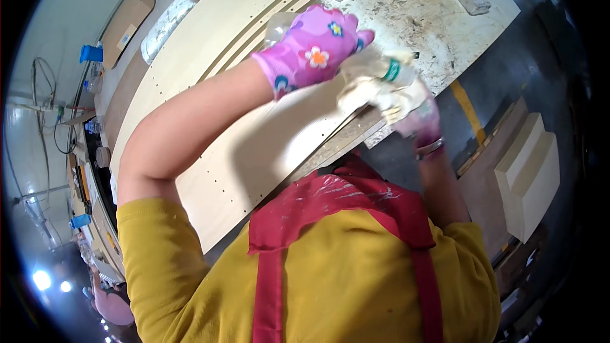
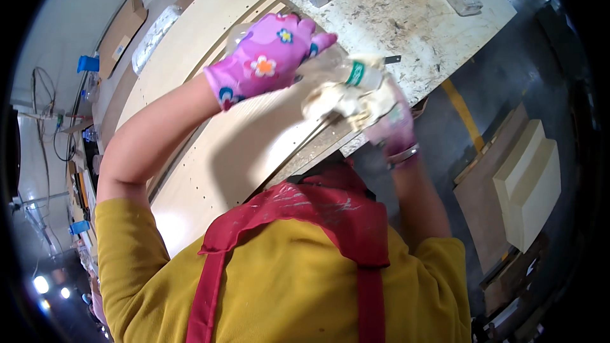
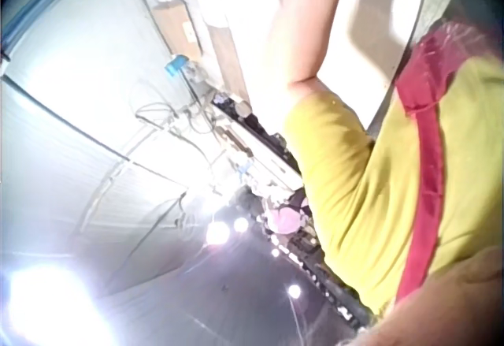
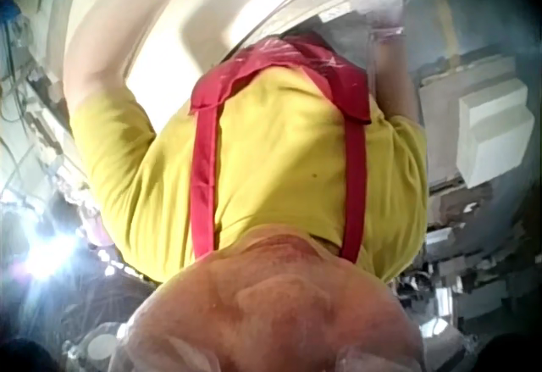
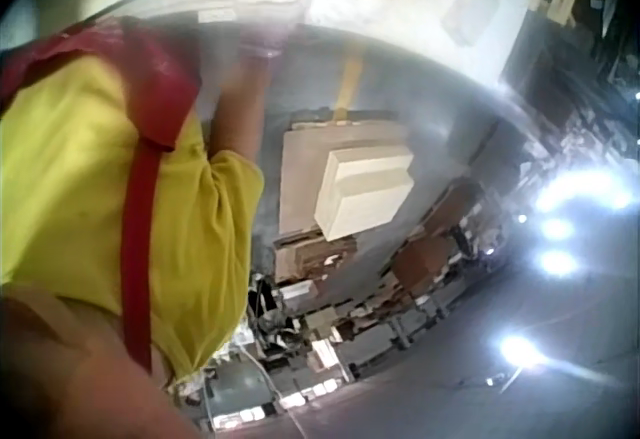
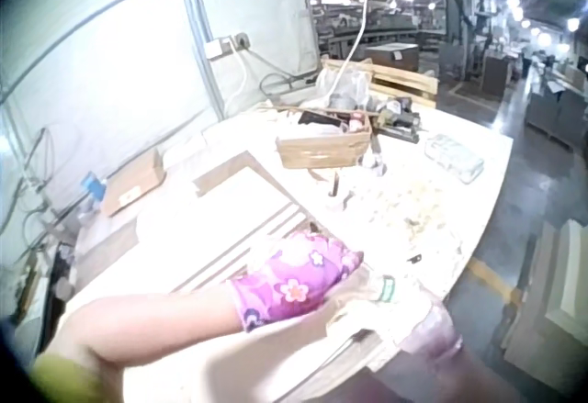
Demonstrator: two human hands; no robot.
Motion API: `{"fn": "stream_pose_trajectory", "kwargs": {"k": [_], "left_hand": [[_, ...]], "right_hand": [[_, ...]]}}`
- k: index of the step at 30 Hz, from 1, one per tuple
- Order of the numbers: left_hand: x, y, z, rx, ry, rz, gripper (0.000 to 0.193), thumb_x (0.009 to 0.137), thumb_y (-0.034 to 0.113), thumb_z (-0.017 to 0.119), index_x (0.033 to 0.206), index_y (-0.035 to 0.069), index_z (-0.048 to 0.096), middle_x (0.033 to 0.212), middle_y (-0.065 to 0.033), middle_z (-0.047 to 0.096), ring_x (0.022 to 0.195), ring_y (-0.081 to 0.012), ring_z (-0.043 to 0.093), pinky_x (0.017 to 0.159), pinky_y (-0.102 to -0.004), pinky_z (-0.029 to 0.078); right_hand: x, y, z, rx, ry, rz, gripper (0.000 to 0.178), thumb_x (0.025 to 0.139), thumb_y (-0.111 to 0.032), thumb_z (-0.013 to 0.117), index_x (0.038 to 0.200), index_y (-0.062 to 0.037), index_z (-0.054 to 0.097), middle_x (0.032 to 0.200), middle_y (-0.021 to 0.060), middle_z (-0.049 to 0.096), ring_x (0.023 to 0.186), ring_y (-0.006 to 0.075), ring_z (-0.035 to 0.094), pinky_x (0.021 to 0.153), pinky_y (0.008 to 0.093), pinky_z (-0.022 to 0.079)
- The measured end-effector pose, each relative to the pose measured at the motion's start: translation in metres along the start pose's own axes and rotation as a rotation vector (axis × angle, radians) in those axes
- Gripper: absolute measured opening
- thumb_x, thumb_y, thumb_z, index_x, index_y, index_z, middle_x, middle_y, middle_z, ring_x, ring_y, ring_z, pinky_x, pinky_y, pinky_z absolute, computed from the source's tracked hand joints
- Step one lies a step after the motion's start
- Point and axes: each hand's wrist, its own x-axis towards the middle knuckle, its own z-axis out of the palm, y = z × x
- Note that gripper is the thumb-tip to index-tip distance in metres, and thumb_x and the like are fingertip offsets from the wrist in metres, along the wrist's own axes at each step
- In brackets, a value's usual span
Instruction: The person wipes the surface of light-colored wooden boards with a cloth. They handle the boards one by one, flipping them over to clean both sides and edges. The person occasionally pours liquid from a bottle onto the cloth to continue the wiping process.
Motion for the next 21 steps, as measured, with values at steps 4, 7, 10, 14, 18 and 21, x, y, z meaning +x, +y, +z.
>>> {"fn": "stream_pose_trajectory", "kwargs": {"k": [4,7,10,14,18,21], "left_hand": [[0.038,-0.031,0.012,-0.204,0.013,-0.066,0.071,0.076,0.034,0.072,0.137,0.013,0.042,0.113,-0.0156,0.058,0.105,-0.0335,0.058,0.092,-0.0425,0.048],[0.077,-0.049,0.029,-0.494,0.283,-0.019,0.074,0.069,0.017,0.077,0.134,0.004,0.044,0.125,-0.0152,0.054,0.117,-0.028,0.052,0.104,-0.0343,0.039],[0.113,-0.067,0.069,-0.804,0.409,-0.111,0.08,0.067,0.014,0.074,0.138,0.002,0.039,0.131,-0.0175,0.051,0.124,-0.0276,0.048,0.106,-0.0327,0.036],[0.146,-0.072,0.124,-1.061,0.54,-0.197,0.088,0.068,0.015,0.075,0.143,-0.001,0.03,0.137,-0.0191,0.046,0.128,-0.0283,0.043,0.108,-0.0318,0.034],[0.149,-0.07,0.152,-1.115,0.488,-0.408,0.098,0.07,0.019,0.078,0.147,0.0,0.021,0.141,-0.0192,0.042,0.13,-0.0294,0.041,0.109,-0.0327,0.033],[0.119,-0.066,0.13,-1.191,0.36,-0.402,0.102,0.073,0.024,0.078,0.149,0.002,0.013,0.145,-0.0204,0.037,0.133,-0.0311,0.038,0.109,-0.0345,0.033]], "right_hand": [[0.008,-0.036,0.037,-1.028,-0.006,-0.536,0.035,0.085,-0.002,0.057,0.12,-0.0008,0.054,0.108,0.0166,0.064,0.089,0.0202,0.066,0.069,0.029,0.056],[-0.003,-0.062,-0.006,-1.562,0.107,-0.856,0.038,0.076,0.0,0.067,0.114,-0.003,0.06,0.107,0.0144,0.065,0.093,0.0238,0.066,0.077,0.0337,0.054],[-0.028,-0.06,-0.018,-1.574,0.295,-0.851,0.04,0.071,-0.005,0.074,0.11,-0.0044,0.064,0.106,0.0131,0.065,0.097,0.0277,0.065,0.082,0.0364,0.052],[-0.052,-0.036,-0.04,-1.77,0.491,-0.798,0.049,0.066,-0.011,0.081,0.111,-0.0026,0.063,0.11,0.0125,0.064,0.102,0.0283,0.063,0.084,0.0362,0.052],[-0.061,-0.025,-0.049,-1.745,0.465,-0.763,0.052,0.073,-0.019,0.077,0.119,-0.0037,0.057,0.114,0.0116,0.062,0.1,0.0297,0.063,0.082,0.0393,0.053],[-0.062,-0.036,-0.073,-0.785,0.447,-0.519,0.047,0.088,-0.033,0.059,0.125,-0.0058,0.053,0.117,0.0122,0.061,0.096,0.031,0.063,0.078,0.0414,0.053]]}}
